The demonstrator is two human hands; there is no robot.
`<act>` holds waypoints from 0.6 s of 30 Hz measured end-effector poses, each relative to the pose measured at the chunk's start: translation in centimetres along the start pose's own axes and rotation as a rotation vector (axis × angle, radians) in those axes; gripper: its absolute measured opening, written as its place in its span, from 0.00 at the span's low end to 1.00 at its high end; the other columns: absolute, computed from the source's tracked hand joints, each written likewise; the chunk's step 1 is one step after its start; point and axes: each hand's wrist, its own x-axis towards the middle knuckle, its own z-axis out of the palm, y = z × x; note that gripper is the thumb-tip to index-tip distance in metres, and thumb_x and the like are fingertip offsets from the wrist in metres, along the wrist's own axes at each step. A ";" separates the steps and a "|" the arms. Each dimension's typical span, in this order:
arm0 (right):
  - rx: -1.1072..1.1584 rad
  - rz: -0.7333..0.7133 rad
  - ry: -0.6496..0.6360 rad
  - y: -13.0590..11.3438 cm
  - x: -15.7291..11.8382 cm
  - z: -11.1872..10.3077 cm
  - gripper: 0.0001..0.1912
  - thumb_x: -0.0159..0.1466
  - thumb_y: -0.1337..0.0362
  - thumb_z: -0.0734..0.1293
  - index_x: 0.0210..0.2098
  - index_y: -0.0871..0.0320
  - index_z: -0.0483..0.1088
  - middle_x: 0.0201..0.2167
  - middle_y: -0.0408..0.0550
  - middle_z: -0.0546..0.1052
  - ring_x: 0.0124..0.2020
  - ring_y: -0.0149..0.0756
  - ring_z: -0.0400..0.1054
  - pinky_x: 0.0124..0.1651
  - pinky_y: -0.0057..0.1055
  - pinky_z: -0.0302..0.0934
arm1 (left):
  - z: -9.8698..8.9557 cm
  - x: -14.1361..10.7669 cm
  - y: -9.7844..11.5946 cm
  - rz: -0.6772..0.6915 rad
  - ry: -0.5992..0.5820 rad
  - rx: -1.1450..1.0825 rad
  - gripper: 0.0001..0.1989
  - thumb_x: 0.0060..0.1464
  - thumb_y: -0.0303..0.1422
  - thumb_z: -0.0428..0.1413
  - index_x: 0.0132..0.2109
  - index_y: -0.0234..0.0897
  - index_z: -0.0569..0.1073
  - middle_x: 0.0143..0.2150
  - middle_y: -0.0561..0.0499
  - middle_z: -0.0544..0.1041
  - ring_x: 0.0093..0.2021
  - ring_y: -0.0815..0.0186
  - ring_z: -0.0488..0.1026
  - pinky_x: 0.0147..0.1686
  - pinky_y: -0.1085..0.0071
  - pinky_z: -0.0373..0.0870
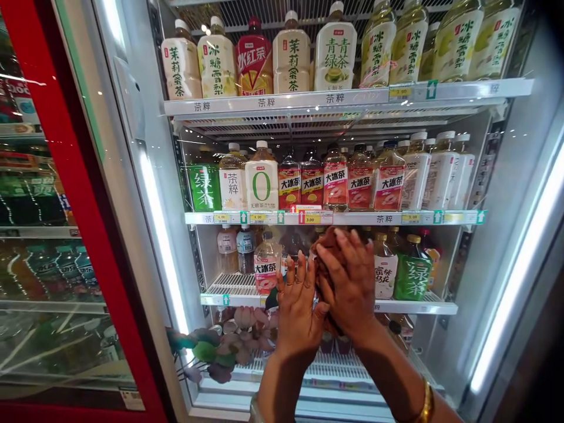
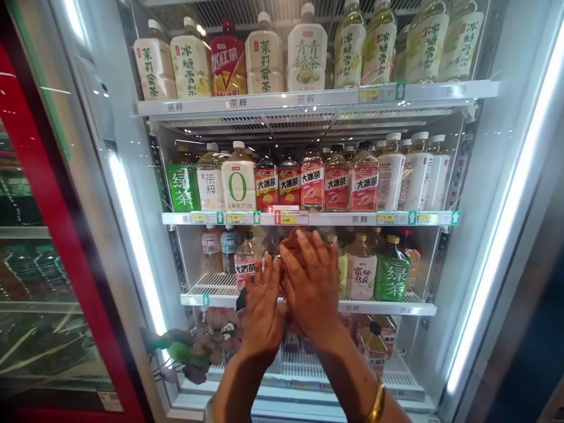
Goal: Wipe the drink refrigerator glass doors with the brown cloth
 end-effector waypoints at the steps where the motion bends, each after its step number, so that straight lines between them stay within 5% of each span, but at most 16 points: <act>1: 0.020 -0.047 -0.020 -0.4 -0.9 0.2 0.30 0.69 0.67 0.65 0.69 0.46 0.64 0.75 0.48 0.60 0.79 0.48 0.46 0.80 0.60 0.43 | -0.2 0.0 -0.1 -0.005 -0.011 -0.012 0.36 0.73 0.51 0.39 0.80 0.46 0.39 0.81 0.46 0.43 0.81 0.53 0.36 0.79 0.45 0.31; 7: 0.036 -0.169 -0.081 1.5 -7.8 -0.9 0.27 0.66 0.69 0.69 0.64 0.51 0.68 0.77 0.50 0.57 0.79 0.50 0.47 0.81 0.56 0.39 | -1.3 -0.3 -0.5 0.006 -0.084 -0.017 0.35 0.74 0.48 0.40 0.80 0.46 0.39 0.82 0.49 0.41 0.81 0.57 0.35 0.79 0.51 0.32; 13: -0.016 0.141 0.085 0.6 -1.5 -0.4 0.31 0.67 0.68 0.69 0.67 0.46 0.64 0.75 0.54 0.60 0.78 0.58 0.50 0.75 0.71 0.45 | -2.8 -0.6 -1.0 -0.012 -0.114 -0.067 0.34 0.74 0.48 0.41 0.80 0.47 0.40 0.82 0.51 0.42 0.81 0.57 0.36 0.80 0.51 0.35; 16: -0.004 0.102 0.044 -2.3 0.6 1.1 0.28 0.68 0.67 0.67 0.67 0.46 0.65 0.73 0.54 0.63 0.78 0.55 0.48 0.76 0.70 0.46 | -3.7 -0.7 -1.8 -0.036 -0.055 -0.051 0.35 0.74 0.49 0.40 0.80 0.47 0.40 0.82 0.49 0.41 0.81 0.57 0.36 0.79 0.50 0.34; 18: 0.014 -0.023 -0.021 -3.7 -0.9 1.8 0.27 0.68 0.67 0.68 0.65 0.48 0.66 0.71 0.52 0.66 0.79 0.51 0.48 0.78 0.64 0.45 | -4.3 -0.8 -2.5 -0.048 -0.008 -0.030 0.35 0.74 0.49 0.39 0.80 0.46 0.39 0.82 0.48 0.43 0.81 0.57 0.37 0.79 0.49 0.33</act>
